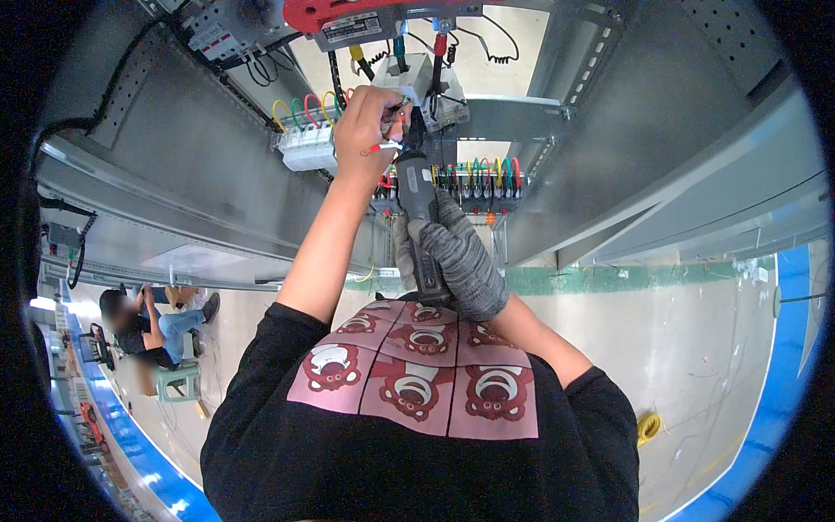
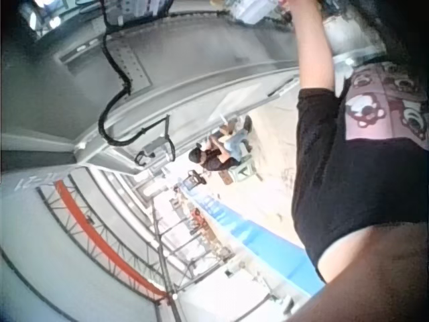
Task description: The person uses a cordless screwdriver to tighten terminal screws on an electrical panel, handling multiple colored wires and securing them into place. The person also adjusts wire positions and uses a red wire holder to manage the wiring during the process.
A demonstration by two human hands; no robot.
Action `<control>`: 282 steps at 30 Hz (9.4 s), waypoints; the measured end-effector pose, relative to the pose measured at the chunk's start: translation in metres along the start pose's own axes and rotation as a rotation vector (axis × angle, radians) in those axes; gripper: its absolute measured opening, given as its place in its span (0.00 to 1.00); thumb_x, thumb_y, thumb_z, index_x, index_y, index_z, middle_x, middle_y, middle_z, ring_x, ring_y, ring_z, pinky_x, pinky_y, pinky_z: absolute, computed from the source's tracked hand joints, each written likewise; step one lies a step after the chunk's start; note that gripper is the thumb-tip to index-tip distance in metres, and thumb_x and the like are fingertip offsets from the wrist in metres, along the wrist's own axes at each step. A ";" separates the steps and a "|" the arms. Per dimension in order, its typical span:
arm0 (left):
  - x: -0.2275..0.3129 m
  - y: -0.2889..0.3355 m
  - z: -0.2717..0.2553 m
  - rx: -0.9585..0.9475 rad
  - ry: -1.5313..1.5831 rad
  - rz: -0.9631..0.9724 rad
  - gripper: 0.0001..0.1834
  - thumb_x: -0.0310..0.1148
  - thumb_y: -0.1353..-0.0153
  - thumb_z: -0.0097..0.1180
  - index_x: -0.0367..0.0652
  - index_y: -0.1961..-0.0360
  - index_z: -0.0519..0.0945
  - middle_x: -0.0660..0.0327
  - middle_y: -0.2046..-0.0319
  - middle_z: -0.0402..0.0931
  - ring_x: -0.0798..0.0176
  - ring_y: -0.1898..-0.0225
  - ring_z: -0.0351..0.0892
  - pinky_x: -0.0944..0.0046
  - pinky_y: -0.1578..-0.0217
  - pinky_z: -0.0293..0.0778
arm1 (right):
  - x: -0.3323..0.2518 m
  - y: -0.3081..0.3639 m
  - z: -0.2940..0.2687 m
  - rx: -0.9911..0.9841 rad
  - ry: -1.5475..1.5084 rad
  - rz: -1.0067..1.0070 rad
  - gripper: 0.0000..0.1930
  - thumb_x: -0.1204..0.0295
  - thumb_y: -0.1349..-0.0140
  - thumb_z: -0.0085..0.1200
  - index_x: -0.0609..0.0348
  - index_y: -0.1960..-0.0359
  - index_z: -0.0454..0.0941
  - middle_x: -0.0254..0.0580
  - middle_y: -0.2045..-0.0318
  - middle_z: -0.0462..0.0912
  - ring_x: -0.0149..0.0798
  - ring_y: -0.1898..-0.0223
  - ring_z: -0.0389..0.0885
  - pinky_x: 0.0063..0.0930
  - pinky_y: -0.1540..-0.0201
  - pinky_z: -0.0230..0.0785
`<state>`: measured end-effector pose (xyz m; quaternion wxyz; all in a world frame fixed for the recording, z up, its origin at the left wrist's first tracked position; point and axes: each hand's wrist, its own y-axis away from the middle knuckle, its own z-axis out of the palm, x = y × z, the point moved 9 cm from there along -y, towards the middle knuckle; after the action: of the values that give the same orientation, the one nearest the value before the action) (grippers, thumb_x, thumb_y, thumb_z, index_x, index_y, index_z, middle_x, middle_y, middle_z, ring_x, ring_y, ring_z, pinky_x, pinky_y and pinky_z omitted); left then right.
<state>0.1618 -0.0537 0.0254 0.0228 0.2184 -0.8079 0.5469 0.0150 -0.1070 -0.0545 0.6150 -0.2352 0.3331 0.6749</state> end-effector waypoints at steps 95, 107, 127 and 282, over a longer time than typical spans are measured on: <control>0.011 0.041 -0.109 0.054 0.065 -0.365 0.07 0.17 0.46 0.62 0.35 0.65 0.81 0.58 0.66 0.80 0.65 0.64 0.80 0.67 0.63 0.79 | 0.021 0.008 0.021 -0.157 0.571 0.038 0.35 0.63 0.31 0.50 0.57 0.27 0.49 0.43 0.48 0.73 0.29 0.55 0.71 0.23 0.53 0.70; 0.041 0.047 -0.070 -0.001 0.333 -0.527 0.09 0.17 0.46 0.60 0.35 0.63 0.82 0.58 0.67 0.80 0.66 0.65 0.82 0.67 0.64 0.79 | 0.003 0.052 -0.008 -0.110 0.489 0.097 0.35 0.63 0.31 0.51 0.55 0.28 0.49 0.39 0.53 0.74 0.28 0.62 0.74 0.23 0.58 0.73; 0.061 0.030 -0.074 -0.325 0.286 -0.237 0.11 0.16 0.49 0.58 0.36 0.63 0.82 0.55 0.66 0.80 0.57 0.63 0.81 0.64 0.60 0.76 | -0.001 0.023 0.028 -0.026 0.453 -0.081 0.35 0.73 0.31 0.47 0.51 0.25 0.46 0.33 0.59 0.73 0.24 0.61 0.71 0.19 0.59 0.70; -0.037 0.038 -0.023 -0.256 1.097 -0.805 0.07 0.26 0.33 0.54 0.37 0.56 0.79 0.59 0.59 0.82 0.68 0.56 0.79 0.66 0.52 0.75 | -0.037 0.006 -0.017 0.259 0.360 -0.273 0.26 0.67 0.30 0.49 0.43 0.32 0.60 0.33 0.73 0.76 0.26 0.81 0.71 0.22 0.82 0.66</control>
<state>0.1761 -0.0096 -0.0090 0.6550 0.1886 -0.5937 0.4277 0.0126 -0.1447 -0.0379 0.6561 -0.3136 0.4860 0.4848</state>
